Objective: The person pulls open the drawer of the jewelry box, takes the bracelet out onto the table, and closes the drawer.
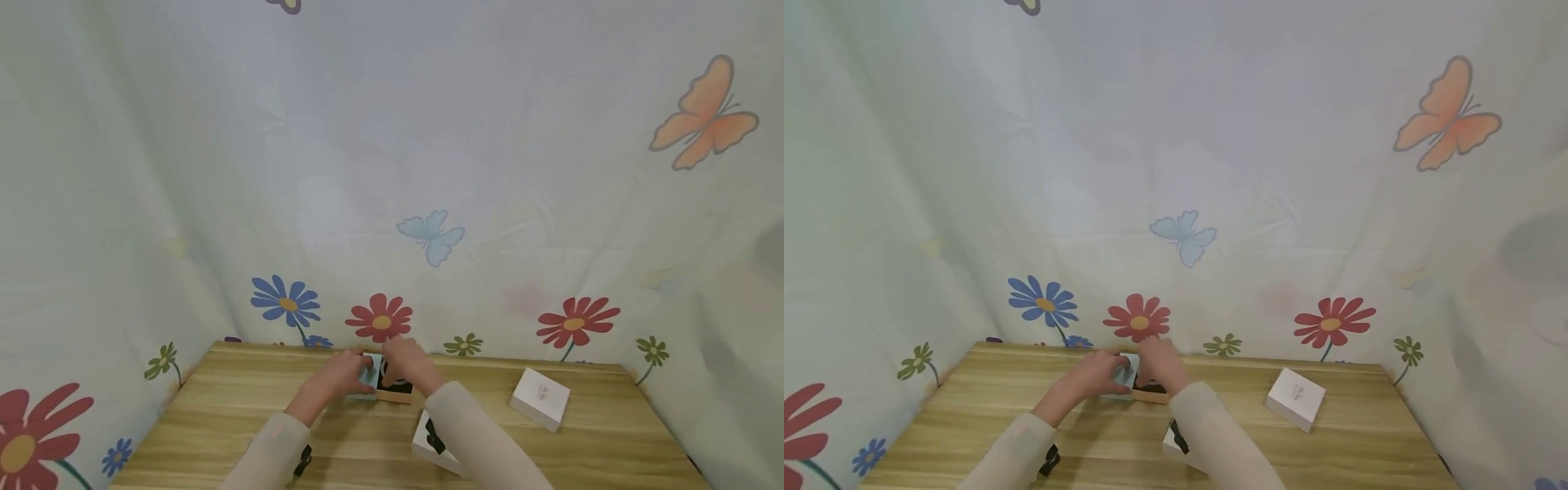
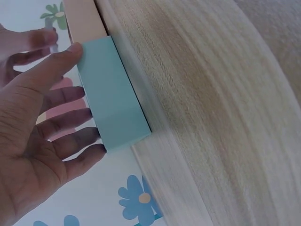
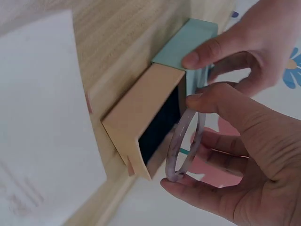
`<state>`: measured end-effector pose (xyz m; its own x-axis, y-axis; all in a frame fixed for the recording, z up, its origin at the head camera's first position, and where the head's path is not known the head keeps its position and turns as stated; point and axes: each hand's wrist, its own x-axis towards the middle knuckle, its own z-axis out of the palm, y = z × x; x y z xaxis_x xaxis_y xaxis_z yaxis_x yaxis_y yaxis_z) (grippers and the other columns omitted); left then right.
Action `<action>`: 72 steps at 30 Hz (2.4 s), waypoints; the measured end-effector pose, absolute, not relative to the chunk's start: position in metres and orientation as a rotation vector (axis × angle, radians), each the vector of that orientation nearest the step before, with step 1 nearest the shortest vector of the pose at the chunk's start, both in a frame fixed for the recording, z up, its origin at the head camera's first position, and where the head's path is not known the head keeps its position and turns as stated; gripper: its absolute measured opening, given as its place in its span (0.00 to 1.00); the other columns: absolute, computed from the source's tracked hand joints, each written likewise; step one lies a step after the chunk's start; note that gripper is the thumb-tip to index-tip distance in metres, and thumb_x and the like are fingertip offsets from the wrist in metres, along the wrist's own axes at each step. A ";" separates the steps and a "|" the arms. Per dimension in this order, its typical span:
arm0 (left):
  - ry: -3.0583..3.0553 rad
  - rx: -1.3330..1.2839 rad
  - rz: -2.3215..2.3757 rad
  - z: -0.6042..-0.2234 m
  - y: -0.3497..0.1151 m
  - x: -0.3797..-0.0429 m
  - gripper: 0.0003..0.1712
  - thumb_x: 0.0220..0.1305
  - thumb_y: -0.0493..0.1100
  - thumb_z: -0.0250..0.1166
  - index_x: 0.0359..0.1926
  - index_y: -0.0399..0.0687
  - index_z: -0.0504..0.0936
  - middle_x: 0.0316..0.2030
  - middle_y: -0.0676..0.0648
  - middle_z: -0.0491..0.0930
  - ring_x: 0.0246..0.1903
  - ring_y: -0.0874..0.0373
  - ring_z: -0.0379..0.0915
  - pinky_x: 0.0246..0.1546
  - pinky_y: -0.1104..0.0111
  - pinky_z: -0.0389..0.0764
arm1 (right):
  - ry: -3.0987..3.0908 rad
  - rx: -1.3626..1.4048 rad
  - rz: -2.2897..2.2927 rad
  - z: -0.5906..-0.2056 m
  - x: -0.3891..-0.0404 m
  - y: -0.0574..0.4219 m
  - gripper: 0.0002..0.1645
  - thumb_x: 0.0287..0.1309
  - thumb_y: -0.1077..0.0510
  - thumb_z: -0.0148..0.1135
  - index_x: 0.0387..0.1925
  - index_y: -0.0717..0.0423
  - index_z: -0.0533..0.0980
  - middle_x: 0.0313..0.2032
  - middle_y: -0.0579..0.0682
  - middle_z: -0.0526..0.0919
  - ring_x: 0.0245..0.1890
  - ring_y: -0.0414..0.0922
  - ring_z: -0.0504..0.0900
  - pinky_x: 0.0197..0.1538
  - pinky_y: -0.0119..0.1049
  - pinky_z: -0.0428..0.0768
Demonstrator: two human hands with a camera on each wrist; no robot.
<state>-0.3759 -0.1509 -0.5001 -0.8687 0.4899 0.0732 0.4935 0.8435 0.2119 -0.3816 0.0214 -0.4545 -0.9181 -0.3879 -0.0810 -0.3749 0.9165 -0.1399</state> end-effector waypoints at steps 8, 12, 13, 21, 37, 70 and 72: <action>-3.005 -0.801 -0.316 -0.500 -0.151 -0.378 0.28 0.50 0.60 0.79 0.47 0.49 0.87 0.42 0.50 0.81 0.37 0.56 0.73 0.46 0.58 0.80 | 2.942 -0.672 -0.232 -0.448 -0.379 0.036 0.20 0.45 0.52 0.82 0.23 0.49 0.73 0.25 0.43 0.72 0.24 0.43 0.67 0.26 0.38 0.65; -3.008 -0.797 -0.305 -0.499 -0.151 -0.379 0.28 0.50 0.60 0.79 0.47 0.50 0.87 0.44 0.49 0.81 0.40 0.54 0.75 0.49 0.57 0.79 | 2.934 -0.742 -0.280 -0.448 -0.377 0.041 0.18 0.45 0.53 0.82 0.34 0.49 0.80 0.26 0.41 0.73 0.26 0.42 0.69 0.35 0.41 0.69; -3.009 -0.796 -0.302 -0.499 -0.151 -0.378 0.28 0.50 0.60 0.79 0.47 0.50 0.87 0.45 0.49 0.81 0.40 0.54 0.75 0.49 0.57 0.79 | 2.931 -0.760 -0.290 -0.447 -0.377 0.042 0.20 0.45 0.53 0.82 0.39 0.50 0.81 0.27 0.41 0.74 0.28 0.43 0.70 0.39 0.43 0.70; -2.975 -0.839 -0.307 -0.497 -0.151 -0.377 0.26 0.50 0.58 0.80 0.44 0.47 0.87 0.39 0.50 0.79 0.35 0.55 0.72 0.43 0.57 0.78 | 2.919 -0.861 -0.147 -0.442 -0.367 0.041 0.27 0.45 0.47 0.82 0.46 0.52 0.82 0.37 0.43 0.82 0.34 0.41 0.77 0.50 0.46 0.76; -2.949 -0.952 -0.335 -0.493 -0.157 -0.378 0.21 0.51 0.52 0.81 0.44 0.50 0.87 0.42 0.46 0.82 0.35 0.55 0.74 0.43 0.58 0.80 | 2.877 -1.144 -0.058 -0.446 -0.333 0.031 0.26 0.41 0.44 0.83 0.41 0.51 0.83 0.33 0.40 0.80 0.35 0.37 0.77 0.39 0.31 0.77; -3.018 -0.891 -0.283 -0.487 -0.157 -0.376 0.25 0.54 0.53 0.79 0.50 0.47 0.87 0.46 0.46 0.82 0.39 0.55 0.75 0.49 0.57 0.80 | 2.892 -1.564 0.255 -0.515 -0.308 -0.003 0.15 0.56 0.43 0.71 0.43 0.44 0.84 0.40 0.39 0.80 0.40 0.33 0.78 0.52 0.34 0.77; -3.018 -0.888 -0.286 -0.486 -0.158 -0.376 0.25 0.54 0.52 0.79 0.50 0.47 0.87 0.45 0.46 0.81 0.38 0.55 0.74 0.48 0.58 0.80 | 2.904 -1.575 0.280 -0.515 -0.307 -0.004 0.16 0.61 0.43 0.68 0.46 0.44 0.84 0.43 0.40 0.80 0.43 0.34 0.78 0.51 0.34 0.77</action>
